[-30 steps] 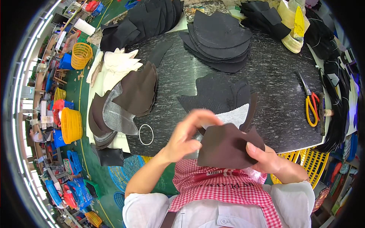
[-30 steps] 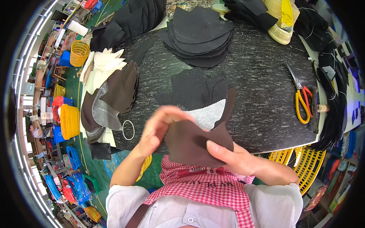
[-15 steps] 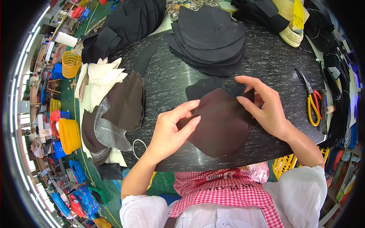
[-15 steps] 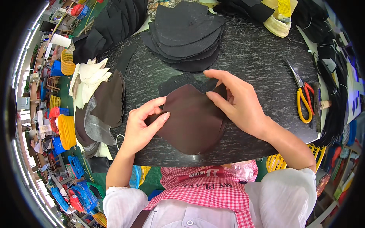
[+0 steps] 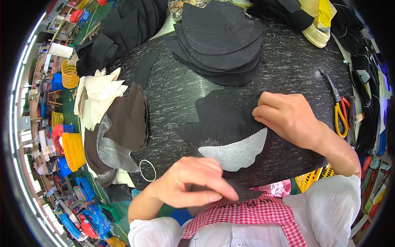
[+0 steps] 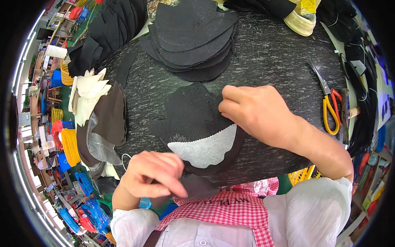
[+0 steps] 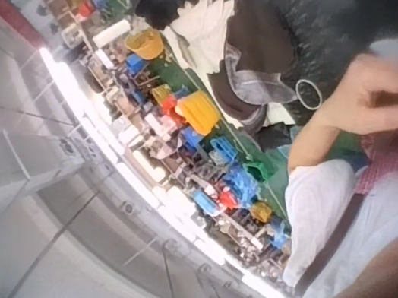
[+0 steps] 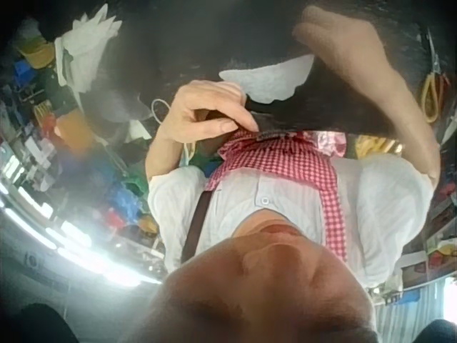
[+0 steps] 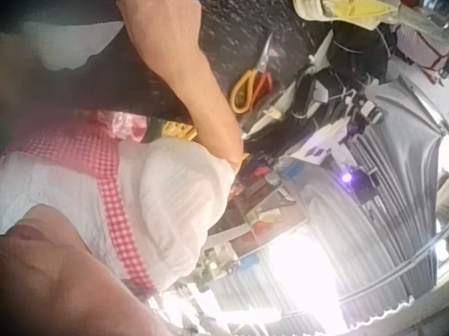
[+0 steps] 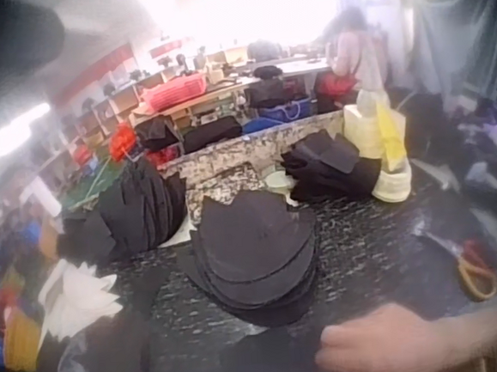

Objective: The person picks up stacked shoe components from a basket and uses shears to trim the edges of small black pieces before matching them against a larger white component, then secures the trimmed pieces with a rubber band and continues aligning various layered material pieces on the work surface.

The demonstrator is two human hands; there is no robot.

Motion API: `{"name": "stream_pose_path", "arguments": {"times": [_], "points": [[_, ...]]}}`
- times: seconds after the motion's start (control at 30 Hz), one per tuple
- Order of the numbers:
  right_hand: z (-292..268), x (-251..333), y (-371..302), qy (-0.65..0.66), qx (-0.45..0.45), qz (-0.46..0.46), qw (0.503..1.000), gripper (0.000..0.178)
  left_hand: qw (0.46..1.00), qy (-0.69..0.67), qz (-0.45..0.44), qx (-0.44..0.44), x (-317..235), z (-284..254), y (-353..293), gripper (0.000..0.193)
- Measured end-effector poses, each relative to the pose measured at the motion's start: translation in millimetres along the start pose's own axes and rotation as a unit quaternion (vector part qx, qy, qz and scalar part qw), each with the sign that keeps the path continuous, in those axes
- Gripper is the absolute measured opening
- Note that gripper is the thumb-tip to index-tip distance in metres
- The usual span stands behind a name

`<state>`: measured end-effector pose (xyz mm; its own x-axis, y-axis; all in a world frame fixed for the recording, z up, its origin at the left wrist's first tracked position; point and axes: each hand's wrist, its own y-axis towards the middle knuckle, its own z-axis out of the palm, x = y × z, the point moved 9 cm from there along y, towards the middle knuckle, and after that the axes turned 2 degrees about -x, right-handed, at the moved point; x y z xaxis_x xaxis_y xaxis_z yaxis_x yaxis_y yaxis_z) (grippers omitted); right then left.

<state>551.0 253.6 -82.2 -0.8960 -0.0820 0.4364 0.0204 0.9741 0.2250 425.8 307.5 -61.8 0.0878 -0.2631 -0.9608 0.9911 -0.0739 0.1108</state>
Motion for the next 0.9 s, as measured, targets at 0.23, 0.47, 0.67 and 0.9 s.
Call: {"name": "stream_pose_path", "arguments": {"times": [0.23,0.47,0.67,0.9], "points": [[-17.4,-27.3,-6.8,0.213,-0.066,0.056,0.973,0.011,0.996,0.021,-0.084,-0.037,32.3,-6.8,-8.4,0.015],[-4.0,-12.8,-37.7,0.542,-0.008,0.154,0.826,0.040,0.995,0.015,-0.093,-0.031,27.1,4.4,-11.1,0.016],[5.1,44.1,-47.5,0.467,0.091,0.133,0.869,0.044,0.983,-0.021,-0.108,-0.148,10.4,2.0,-15.7,0.017],[-11.1,29.1,-44.6,0.462,0.080,0.112,0.876,0.020,0.954,0.201,-0.201,-0.097,25.3,-0.1,-26.2,0.039]]}}
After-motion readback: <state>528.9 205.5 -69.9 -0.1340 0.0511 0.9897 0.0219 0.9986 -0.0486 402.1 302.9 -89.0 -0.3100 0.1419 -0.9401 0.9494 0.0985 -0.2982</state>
